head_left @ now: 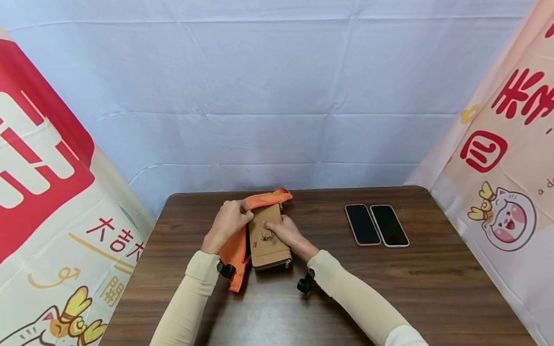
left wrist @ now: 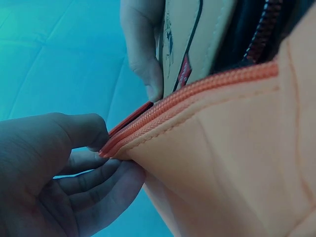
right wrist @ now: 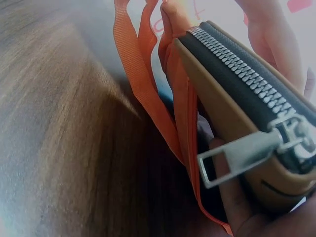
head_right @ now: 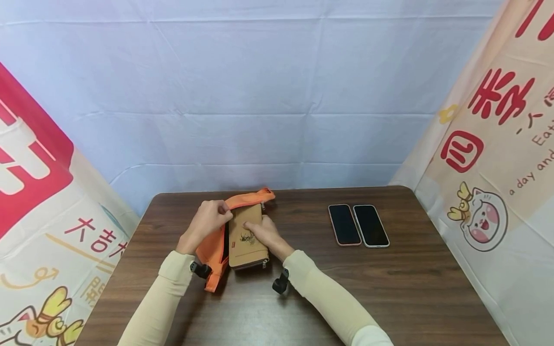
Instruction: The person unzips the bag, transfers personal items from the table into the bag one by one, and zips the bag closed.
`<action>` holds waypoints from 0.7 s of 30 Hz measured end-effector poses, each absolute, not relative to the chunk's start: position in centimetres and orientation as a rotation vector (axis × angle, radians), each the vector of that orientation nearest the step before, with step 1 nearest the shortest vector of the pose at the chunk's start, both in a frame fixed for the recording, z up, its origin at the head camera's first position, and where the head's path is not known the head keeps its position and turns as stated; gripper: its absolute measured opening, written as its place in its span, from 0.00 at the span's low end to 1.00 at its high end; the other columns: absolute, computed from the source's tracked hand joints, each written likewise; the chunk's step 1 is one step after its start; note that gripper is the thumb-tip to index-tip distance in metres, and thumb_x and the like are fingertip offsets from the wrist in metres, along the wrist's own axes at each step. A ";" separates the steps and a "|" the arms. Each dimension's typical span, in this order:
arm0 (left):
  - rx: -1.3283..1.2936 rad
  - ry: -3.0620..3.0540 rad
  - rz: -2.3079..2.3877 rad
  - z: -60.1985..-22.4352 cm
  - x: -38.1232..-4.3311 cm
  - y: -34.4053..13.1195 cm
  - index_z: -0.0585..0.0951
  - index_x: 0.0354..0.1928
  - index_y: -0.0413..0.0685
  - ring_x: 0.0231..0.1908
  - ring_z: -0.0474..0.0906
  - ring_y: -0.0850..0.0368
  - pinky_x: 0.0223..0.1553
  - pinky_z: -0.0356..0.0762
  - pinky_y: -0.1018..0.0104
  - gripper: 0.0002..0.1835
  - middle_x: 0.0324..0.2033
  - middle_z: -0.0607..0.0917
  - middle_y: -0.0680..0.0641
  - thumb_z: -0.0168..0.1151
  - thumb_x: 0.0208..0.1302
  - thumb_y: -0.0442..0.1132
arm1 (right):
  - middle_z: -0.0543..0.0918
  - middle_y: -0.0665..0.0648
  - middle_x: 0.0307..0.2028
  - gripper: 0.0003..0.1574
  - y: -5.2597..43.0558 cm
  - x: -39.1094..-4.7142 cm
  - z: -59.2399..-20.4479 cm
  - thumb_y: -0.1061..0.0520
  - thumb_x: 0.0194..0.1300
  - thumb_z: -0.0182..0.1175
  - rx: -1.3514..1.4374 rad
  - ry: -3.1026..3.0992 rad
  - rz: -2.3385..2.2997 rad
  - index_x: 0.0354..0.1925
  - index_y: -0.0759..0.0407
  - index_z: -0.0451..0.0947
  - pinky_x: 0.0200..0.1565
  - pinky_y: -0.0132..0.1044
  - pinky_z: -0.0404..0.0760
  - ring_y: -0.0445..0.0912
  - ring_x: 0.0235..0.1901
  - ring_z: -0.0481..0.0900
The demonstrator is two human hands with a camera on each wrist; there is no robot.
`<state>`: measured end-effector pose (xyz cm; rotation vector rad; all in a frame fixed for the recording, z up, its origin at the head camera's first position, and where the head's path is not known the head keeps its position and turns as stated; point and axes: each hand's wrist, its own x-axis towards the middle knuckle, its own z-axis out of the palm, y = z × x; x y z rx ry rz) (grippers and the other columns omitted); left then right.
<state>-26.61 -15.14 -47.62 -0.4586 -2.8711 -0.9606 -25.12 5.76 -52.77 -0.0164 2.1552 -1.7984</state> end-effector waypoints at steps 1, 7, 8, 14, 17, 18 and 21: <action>-0.458 -2.872 -0.963 -47.6 -26.6 -15.1 0.85 0.36 0.46 0.20 0.73 0.58 0.27 0.71 0.65 0.06 0.26 0.84 0.48 0.62 0.72 0.34 | 0.89 0.62 0.44 0.31 5.7 -25.1 -52.8 0.42 0.75 0.63 -0.006 2.155 -1.799 0.63 0.62 0.72 0.38 0.42 0.88 0.47 0.32 0.89; -0.460 -2.869 -0.964 -47.7 -26.7 -15.2 0.85 0.36 0.46 0.20 0.73 0.59 0.26 0.70 0.66 0.06 0.25 0.84 0.48 0.62 0.72 0.35 | 0.86 0.62 0.48 0.37 5.5 -25.1 -52.7 0.39 0.74 0.64 0.045 2.133 -1.818 0.67 0.62 0.67 0.42 0.42 0.86 0.48 0.38 0.88; -0.461 -2.869 -0.963 -47.7 -26.7 -15.2 0.85 0.36 0.46 0.20 0.73 0.59 0.26 0.70 0.66 0.06 0.25 0.84 0.48 0.63 0.72 0.35 | 0.86 0.62 0.48 0.37 5.5 -25.1 -52.7 0.39 0.74 0.64 0.046 2.126 -1.826 0.67 0.61 0.67 0.43 0.42 0.86 0.48 0.38 0.88; -0.461 -2.868 -0.955 -47.8 -26.8 -15.2 0.86 0.36 0.46 0.20 0.73 0.59 0.26 0.71 0.66 0.06 0.26 0.84 0.48 0.64 0.73 0.35 | 0.85 0.64 0.50 0.39 5.3 -25.2 -52.7 0.39 0.75 0.64 0.058 2.101 -1.869 0.68 0.62 0.66 0.44 0.42 0.87 0.48 0.39 0.88; -0.457 -2.865 -0.953 -47.9 -26.9 -15.2 0.86 0.36 0.46 0.20 0.73 0.59 0.26 0.71 0.66 0.05 0.26 0.85 0.48 0.64 0.72 0.35 | 0.84 0.63 0.52 0.41 5.2 -25.2 -52.7 0.39 0.74 0.63 0.088 2.115 -1.871 0.70 0.62 0.64 0.43 0.42 0.86 0.48 0.40 0.87; -0.456 -2.864 -0.955 -48.0 -26.9 -15.1 0.86 0.36 0.46 0.20 0.73 0.59 0.26 0.71 0.66 0.05 0.27 0.85 0.48 0.64 0.72 0.35 | 0.84 0.64 0.53 0.42 5.2 -25.2 -52.7 0.39 0.74 0.63 0.095 2.117 -1.873 0.71 0.62 0.64 0.43 0.41 0.86 0.48 0.41 0.87; -0.448 -2.865 -0.958 -48.0 -26.9 -15.1 0.86 0.35 0.46 0.21 0.74 0.59 0.27 0.72 0.66 0.05 0.27 0.85 0.48 0.65 0.72 0.35 | 0.83 0.64 0.54 0.42 5.2 -25.3 -52.7 0.39 0.74 0.63 0.102 2.114 -1.886 0.71 0.62 0.64 0.43 0.41 0.86 0.48 0.42 0.87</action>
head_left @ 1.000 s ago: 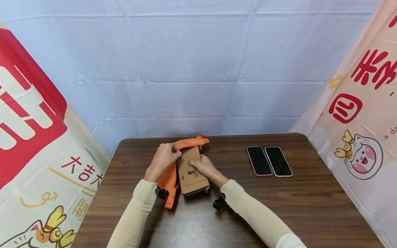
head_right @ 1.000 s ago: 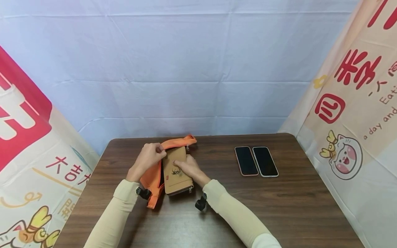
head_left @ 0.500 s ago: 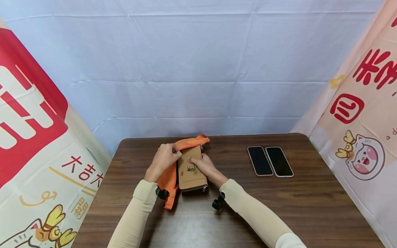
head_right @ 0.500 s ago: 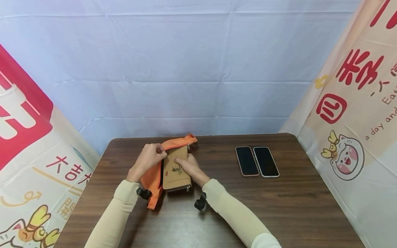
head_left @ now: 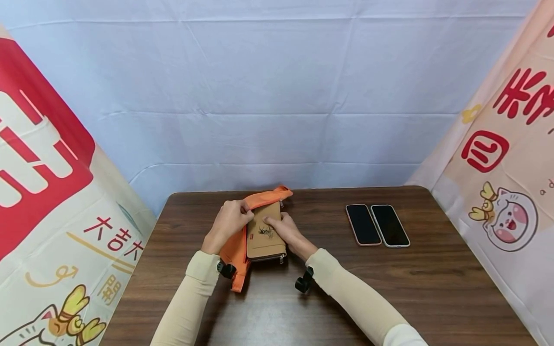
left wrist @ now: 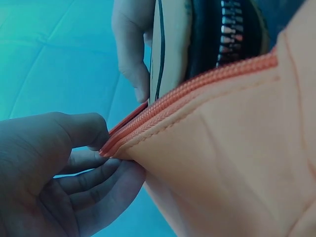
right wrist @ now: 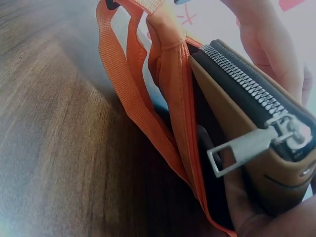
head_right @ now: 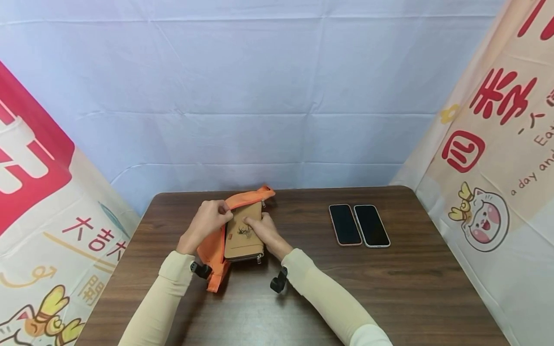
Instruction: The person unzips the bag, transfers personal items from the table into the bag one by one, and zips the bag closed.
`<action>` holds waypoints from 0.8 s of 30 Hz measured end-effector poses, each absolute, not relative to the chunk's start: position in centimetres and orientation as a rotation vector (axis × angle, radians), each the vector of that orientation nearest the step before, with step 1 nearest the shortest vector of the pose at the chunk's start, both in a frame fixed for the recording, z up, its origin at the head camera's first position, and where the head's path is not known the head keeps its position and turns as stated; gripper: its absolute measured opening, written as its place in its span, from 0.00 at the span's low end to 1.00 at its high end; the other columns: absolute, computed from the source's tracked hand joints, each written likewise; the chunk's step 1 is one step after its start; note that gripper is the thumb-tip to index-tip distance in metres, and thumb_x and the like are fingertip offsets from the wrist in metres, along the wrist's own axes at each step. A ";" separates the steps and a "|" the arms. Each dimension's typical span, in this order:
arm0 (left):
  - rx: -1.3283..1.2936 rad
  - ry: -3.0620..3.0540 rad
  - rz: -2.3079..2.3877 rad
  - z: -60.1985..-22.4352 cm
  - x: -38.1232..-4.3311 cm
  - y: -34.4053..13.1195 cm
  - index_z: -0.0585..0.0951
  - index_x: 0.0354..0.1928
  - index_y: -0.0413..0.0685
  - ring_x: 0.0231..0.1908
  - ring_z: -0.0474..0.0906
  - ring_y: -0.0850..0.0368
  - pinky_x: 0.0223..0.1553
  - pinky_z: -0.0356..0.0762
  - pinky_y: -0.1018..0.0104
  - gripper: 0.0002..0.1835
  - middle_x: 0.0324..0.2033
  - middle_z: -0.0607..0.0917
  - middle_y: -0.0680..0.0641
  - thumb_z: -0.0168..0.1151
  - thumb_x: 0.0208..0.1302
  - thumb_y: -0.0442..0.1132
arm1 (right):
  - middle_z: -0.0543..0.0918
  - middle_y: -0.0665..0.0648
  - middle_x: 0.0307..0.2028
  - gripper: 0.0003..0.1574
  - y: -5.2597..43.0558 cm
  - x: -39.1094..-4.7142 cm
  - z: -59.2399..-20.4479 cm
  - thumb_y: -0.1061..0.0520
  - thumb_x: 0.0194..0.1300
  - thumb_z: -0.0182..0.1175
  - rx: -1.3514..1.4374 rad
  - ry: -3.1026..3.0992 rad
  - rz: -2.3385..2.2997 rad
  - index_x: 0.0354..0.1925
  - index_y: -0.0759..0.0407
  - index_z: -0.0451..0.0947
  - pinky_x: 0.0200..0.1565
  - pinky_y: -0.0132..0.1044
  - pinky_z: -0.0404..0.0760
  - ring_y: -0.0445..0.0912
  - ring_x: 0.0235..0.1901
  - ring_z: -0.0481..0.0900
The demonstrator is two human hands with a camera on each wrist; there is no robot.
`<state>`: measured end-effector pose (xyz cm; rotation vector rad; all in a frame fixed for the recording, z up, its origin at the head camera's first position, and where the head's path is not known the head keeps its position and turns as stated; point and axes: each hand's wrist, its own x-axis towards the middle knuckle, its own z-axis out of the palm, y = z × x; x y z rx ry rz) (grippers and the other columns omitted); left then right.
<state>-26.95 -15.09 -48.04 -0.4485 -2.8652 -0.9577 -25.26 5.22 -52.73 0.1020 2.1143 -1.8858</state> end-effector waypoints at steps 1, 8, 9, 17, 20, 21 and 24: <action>-0.447 -2.867 -0.958 -48.0 -27.0 -15.1 0.86 0.36 0.46 0.21 0.74 0.59 0.27 0.72 0.66 0.05 0.27 0.85 0.48 0.65 0.72 0.35 | 0.83 0.64 0.54 0.42 5.2 -25.3 -52.7 0.39 0.74 0.64 0.105 2.111 -1.890 0.71 0.62 0.64 0.44 0.42 0.86 0.49 0.42 0.87; -0.455 -2.872 -0.961 -48.1 -27.0 -15.1 0.86 0.37 0.46 0.21 0.74 0.59 0.27 0.72 0.66 0.05 0.27 0.86 0.48 0.64 0.72 0.35 | 0.79 0.65 0.59 0.43 5.2 -25.4 -52.7 0.40 0.75 0.63 0.134 2.104 -1.893 0.73 0.61 0.61 0.49 0.45 0.84 0.52 0.48 0.84; -0.456 -2.872 -0.967 -48.1 -27.0 -15.1 0.86 0.37 0.46 0.20 0.74 0.59 0.27 0.72 0.66 0.05 0.27 0.85 0.48 0.63 0.73 0.35 | 0.78 0.65 0.60 0.43 5.2 -25.5 -52.7 0.40 0.75 0.62 0.139 2.106 -1.893 0.73 0.61 0.61 0.50 0.46 0.84 0.52 0.50 0.84; -0.464 -2.878 -0.992 -47.9 -26.9 -15.0 0.86 0.38 0.45 0.20 0.73 0.59 0.28 0.72 0.65 0.05 0.25 0.84 0.49 0.64 0.73 0.35 | 0.74 0.66 0.65 0.46 5.1 -25.7 -52.8 0.40 0.74 0.63 0.150 2.118 -1.882 0.76 0.62 0.59 0.58 0.52 0.80 0.56 0.56 0.80; -0.461 -2.880 -0.995 -47.9 -26.9 -14.9 0.86 0.38 0.45 0.20 0.74 0.59 0.28 0.72 0.65 0.05 0.25 0.85 0.49 0.65 0.73 0.35 | 0.74 0.67 0.65 0.45 5.2 -25.8 -52.8 0.41 0.74 0.63 0.144 2.108 -1.886 0.76 0.61 0.59 0.58 0.51 0.80 0.56 0.56 0.81; -0.461 -2.880 -0.994 -47.9 -26.9 -14.9 0.86 0.38 0.45 0.21 0.74 0.59 0.28 0.72 0.65 0.05 0.26 0.85 0.49 0.65 0.73 0.35 | 0.74 0.67 0.65 0.45 5.2 -25.8 -52.8 0.41 0.74 0.63 0.140 2.100 -1.891 0.75 0.61 0.59 0.58 0.51 0.80 0.55 0.56 0.81; -0.466 -2.877 -0.985 -47.8 -26.9 -14.9 0.86 0.37 0.45 0.21 0.74 0.59 0.27 0.71 0.65 0.05 0.26 0.85 0.49 0.64 0.73 0.35 | 0.75 0.67 0.64 0.41 5.1 -25.9 -52.7 0.43 0.75 0.62 0.126 2.077 -1.912 0.74 0.61 0.60 0.55 0.48 0.82 0.54 0.54 0.82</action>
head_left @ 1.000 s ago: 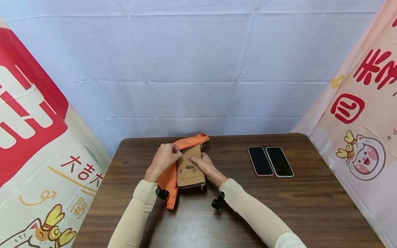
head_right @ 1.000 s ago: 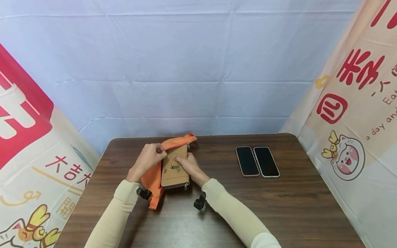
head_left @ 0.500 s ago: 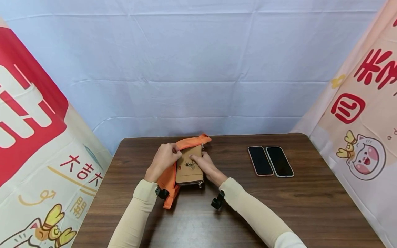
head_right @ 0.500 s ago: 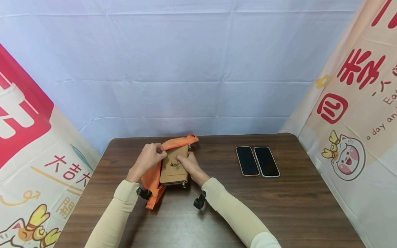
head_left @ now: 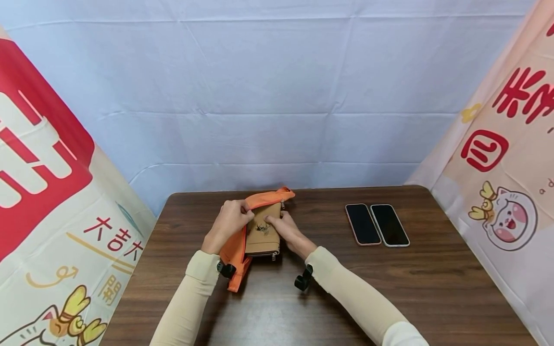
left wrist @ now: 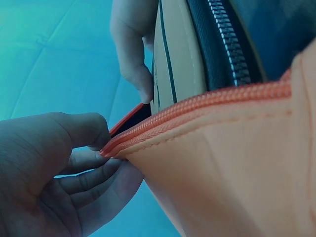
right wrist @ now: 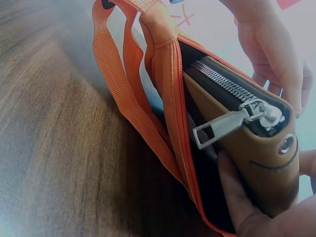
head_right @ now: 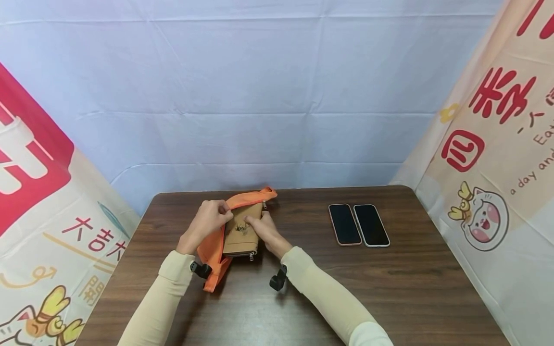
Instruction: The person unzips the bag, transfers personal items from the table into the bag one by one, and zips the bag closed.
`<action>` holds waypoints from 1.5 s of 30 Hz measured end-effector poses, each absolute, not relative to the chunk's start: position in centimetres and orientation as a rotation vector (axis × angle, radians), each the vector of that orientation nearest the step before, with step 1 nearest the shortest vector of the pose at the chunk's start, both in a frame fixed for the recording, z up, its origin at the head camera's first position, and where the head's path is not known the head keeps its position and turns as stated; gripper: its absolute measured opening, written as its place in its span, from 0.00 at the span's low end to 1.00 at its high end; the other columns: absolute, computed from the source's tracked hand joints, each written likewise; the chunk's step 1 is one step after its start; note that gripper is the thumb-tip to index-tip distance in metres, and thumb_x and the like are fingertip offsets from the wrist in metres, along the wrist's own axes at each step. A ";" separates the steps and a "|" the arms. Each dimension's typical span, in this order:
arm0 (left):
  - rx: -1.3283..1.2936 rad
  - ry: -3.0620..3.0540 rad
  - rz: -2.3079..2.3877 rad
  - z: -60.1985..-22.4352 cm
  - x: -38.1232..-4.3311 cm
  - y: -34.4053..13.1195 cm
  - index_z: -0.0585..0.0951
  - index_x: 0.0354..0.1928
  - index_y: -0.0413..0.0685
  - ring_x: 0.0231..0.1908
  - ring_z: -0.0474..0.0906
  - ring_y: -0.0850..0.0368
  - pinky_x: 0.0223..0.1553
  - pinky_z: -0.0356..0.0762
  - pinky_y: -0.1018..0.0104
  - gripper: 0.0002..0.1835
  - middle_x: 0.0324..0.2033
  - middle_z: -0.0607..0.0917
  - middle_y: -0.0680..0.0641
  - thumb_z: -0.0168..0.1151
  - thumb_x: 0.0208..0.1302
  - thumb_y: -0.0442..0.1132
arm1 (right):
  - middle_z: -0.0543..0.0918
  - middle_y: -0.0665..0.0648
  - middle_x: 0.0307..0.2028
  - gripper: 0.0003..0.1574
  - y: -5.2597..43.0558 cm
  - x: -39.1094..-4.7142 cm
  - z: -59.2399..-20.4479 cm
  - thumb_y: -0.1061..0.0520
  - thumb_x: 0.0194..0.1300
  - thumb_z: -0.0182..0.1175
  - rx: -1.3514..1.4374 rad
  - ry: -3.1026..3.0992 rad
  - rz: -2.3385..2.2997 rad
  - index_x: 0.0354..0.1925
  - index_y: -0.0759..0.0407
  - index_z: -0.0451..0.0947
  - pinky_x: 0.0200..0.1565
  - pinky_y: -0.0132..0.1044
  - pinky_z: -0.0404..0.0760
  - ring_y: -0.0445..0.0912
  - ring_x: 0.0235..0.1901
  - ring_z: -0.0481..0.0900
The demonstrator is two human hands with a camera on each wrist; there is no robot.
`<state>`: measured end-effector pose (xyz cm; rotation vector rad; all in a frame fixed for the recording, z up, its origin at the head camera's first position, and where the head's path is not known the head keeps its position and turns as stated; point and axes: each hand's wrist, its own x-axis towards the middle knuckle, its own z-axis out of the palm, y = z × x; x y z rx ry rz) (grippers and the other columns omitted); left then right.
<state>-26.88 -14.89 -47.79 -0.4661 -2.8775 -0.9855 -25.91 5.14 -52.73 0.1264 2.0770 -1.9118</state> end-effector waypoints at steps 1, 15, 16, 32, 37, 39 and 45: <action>-0.468 -2.877 -0.986 -47.8 -26.9 -14.9 0.86 0.37 0.45 0.21 0.73 0.59 0.27 0.71 0.65 0.05 0.26 0.85 0.49 0.64 0.73 0.35 | 0.76 0.67 0.63 0.41 5.1 -26.0 -52.7 0.44 0.75 0.62 0.124 2.067 -1.921 0.73 0.62 0.61 0.54 0.47 0.83 0.53 0.53 0.83; -0.478 -2.867 -0.993 -47.5 -26.9 -14.6 0.86 0.38 0.44 0.21 0.74 0.59 0.29 0.72 0.65 0.05 0.28 0.86 0.47 0.64 0.73 0.34 | 0.85 0.60 0.43 0.23 4.8 -26.2 -52.7 0.52 0.78 0.57 0.040 1.959 -2.002 0.62 0.64 0.68 0.35 0.37 0.85 0.44 0.34 0.87; -0.480 -2.866 -0.996 -47.5 -26.9 -14.6 0.86 0.38 0.44 0.21 0.74 0.59 0.29 0.72 0.65 0.05 0.28 0.86 0.47 0.64 0.73 0.34 | 0.85 0.60 0.43 0.22 4.8 -26.2 -52.7 0.52 0.78 0.57 0.038 1.959 -2.002 0.62 0.63 0.68 0.35 0.37 0.85 0.44 0.34 0.87; -0.542 -2.831 -0.981 -47.5 -26.7 -14.2 0.80 0.30 0.46 0.19 0.64 0.62 0.29 0.66 0.64 0.09 0.20 0.76 0.52 0.60 0.71 0.31 | 0.79 0.62 0.49 0.35 4.1 -25.7 -53.2 0.50 0.78 0.61 0.144 1.972 -2.002 0.69 0.63 0.56 0.34 0.37 0.84 0.45 0.35 0.85; -0.540 -2.829 -0.968 -47.5 -26.8 -14.1 0.79 0.29 0.46 0.19 0.63 0.62 0.30 0.65 0.64 0.10 0.18 0.73 0.53 0.60 0.71 0.31 | 0.81 0.62 0.48 0.35 4.0 -25.7 -53.2 0.49 0.79 0.61 0.139 1.978 -1.997 0.69 0.63 0.56 0.36 0.37 0.84 0.45 0.35 0.85; -0.539 -2.827 -0.970 -47.6 -26.8 -14.0 0.80 0.29 0.46 0.19 0.64 0.62 0.30 0.65 0.64 0.09 0.19 0.75 0.52 0.61 0.70 0.31 | 0.81 0.63 0.49 0.35 3.9 -25.7 -53.2 0.49 0.79 0.60 0.151 1.977 -1.995 0.69 0.63 0.55 0.36 0.37 0.84 0.45 0.36 0.85; -0.538 -2.823 -0.975 -47.7 -26.9 -13.9 0.83 0.33 0.46 0.21 0.71 0.60 0.31 0.70 0.65 0.07 0.25 0.82 0.50 0.61 0.70 0.31 | 0.80 0.62 0.49 0.39 3.7 -25.8 -53.2 0.48 0.80 0.60 0.187 1.974 -1.995 0.72 0.65 0.53 0.33 0.36 0.81 0.43 0.34 0.83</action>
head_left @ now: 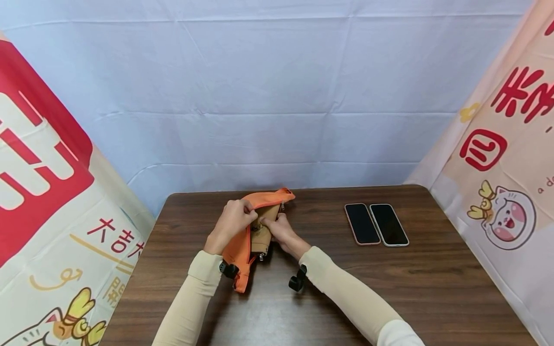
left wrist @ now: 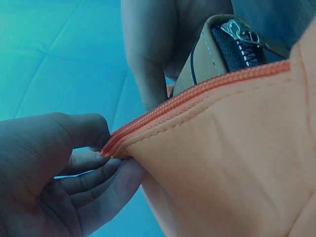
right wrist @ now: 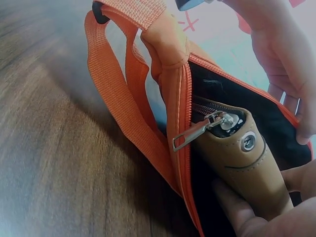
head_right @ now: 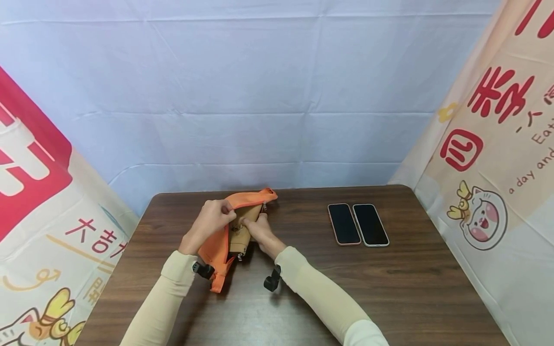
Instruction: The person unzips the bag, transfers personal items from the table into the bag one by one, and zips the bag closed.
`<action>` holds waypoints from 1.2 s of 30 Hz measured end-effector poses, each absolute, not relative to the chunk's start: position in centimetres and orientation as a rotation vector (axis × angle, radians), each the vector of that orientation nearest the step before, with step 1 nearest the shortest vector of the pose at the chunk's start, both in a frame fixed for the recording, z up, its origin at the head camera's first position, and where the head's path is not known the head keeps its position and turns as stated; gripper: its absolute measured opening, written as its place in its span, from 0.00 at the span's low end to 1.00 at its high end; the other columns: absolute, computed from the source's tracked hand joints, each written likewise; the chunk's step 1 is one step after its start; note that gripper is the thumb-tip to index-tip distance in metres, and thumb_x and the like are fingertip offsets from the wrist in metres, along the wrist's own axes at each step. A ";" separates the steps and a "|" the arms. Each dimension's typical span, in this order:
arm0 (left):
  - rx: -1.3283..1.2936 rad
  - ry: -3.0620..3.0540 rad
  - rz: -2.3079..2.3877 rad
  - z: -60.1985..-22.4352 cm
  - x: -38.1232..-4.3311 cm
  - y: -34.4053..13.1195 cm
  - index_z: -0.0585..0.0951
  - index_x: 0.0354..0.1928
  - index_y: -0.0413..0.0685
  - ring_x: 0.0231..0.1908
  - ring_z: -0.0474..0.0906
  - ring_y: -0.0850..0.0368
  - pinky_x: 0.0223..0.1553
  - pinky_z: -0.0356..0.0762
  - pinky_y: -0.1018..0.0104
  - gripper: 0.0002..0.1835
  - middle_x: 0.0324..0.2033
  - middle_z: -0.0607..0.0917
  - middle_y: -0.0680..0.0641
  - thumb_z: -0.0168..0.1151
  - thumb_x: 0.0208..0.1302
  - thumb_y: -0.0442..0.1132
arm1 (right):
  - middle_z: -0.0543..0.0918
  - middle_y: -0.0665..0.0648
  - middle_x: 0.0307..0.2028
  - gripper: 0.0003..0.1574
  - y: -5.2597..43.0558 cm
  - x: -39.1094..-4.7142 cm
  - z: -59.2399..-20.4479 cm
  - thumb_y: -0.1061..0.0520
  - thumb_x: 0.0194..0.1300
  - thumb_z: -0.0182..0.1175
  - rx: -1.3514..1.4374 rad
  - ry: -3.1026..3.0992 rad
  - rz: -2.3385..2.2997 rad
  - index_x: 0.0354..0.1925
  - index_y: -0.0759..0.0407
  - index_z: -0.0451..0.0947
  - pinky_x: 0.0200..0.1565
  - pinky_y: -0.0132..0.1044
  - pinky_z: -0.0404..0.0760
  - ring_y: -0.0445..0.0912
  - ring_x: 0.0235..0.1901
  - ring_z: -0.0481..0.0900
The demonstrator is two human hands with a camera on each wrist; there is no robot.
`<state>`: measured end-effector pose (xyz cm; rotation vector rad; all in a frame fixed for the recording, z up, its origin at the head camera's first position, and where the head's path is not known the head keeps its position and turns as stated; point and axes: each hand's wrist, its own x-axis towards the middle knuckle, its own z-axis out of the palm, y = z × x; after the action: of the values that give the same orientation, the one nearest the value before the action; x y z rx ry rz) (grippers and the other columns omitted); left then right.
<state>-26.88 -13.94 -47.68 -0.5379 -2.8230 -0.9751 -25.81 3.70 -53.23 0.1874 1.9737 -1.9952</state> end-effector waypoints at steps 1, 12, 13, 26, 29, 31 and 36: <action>-0.537 -2.823 -0.975 -47.7 -26.9 -13.9 0.84 0.33 0.45 0.21 0.72 0.60 0.31 0.70 0.65 0.06 0.25 0.83 0.50 0.61 0.70 0.32 | 0.80 0.61 0.48 0.39 3.7 -25.8 -53.2 0.48 0.80 0.60 0.190 1.975 -1.996 0.72 0.66 0.53 0.33 0.35 0.80 0.43 0.33 0.82; -0.539 -2.819 -1.012 -47.8 -26.9 -13.9 0.83 0.32 0.47 0.20 0.70 0.61 0.31 0.69 0.64 0.08 0.23 0.82 0.50 0.61 0.71 0.32 | 0.78 0.56 0.46 0.44 3.2 -26.0 -53.4 0.49 0.79 0.58 0.225 1.880 -2.049 0.77 0.66 0.49 0.34 0.34 0.80 0.41 0.34 0.81; -0.542 -2.816 -1.015 -47.8 -26.8 -13.9 0.83 0.33 0.47 0.20 0.70 0.61 0.31 0.70 0.65 0.08 0.24 0.82 0.51 0.61 0.71 0.32 | 0.78 0.55 0.45 0.40 3.1 -26.1 -53.5 0.49 0.79 0.58 0.223 1.864 -2.060 0.74 0.66 0.53 0.34 0.34 0.80 0.42 0.34 0.81; -0.553 -2.816 -1.057 -47.9 -26.8 -13.9 0.83 0.33 0.47 0.19 0.69 0.61 0.29 0.69 0.65 0.07 0.23 0.82 0.50 0.62 0.72 0.33 | 0.76 0.56 0.46 0.29 3.2 -26.2 -53.9 0.50 0.79 0.60 0.204 1.794 -2.110 0.64 0.64 0.61 0.41 0.36 0.79 0.43 0.39 0.79; -0.551 -2.820 -1.064 -48.0 -26.8 -13.9 0.83 0.33 0.47 0.20 0.70 0.61 0.29 0.69 0.65 0.07 0.24 0.83 0.50 0.63 0.73 0.33 | 0.76 0.57 0.49 0.28 3.1 -26.2 -53.8 0.51 0.79 0.59 0.216 1.775 -2.111 0.65 0.64 0.61 0.43 0.35 0.82 0.43 0.43 0.82; -0.552 -2.824 -1.062 -48.0 -26.8 -13.8 0.83 0.32 0.46 0.20 0.68 0.61 0.28 0.68 0.66 0.08 0.23 0.81 0.50 0.63 0.73 0.33 | 0.77 0.57 0.50 0.28 3.0 -26.2 -53.8 0.52 0.79 0.59 0.217 1.775 -2.110 0.65 0.65 0.61 0.43 0.34 0.83 0.43 0.43 0.83; -0.557 -2.837 -1.044 -48.1 -26.8 -13.7 0.80 0.30 0.47 0.18 0.63 0.62 0.27 0.64 0.68 0.10 0.19 0.75 0.52 0.62 0.72 0.33 | 0.77 0.57 0.49 0.27 2.8 -26.1 -53.6 0.54 0.79 0.57 0.232 1.789 -2.100 0.66 0.66 0.62 0.42 0.33 0.82 0.42 0.41 0.82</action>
<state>-26.77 -13.69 -48.12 -0.5568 -2.8366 -1.0445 -26.08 2.82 -53.63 0.2317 1.7891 -2.1002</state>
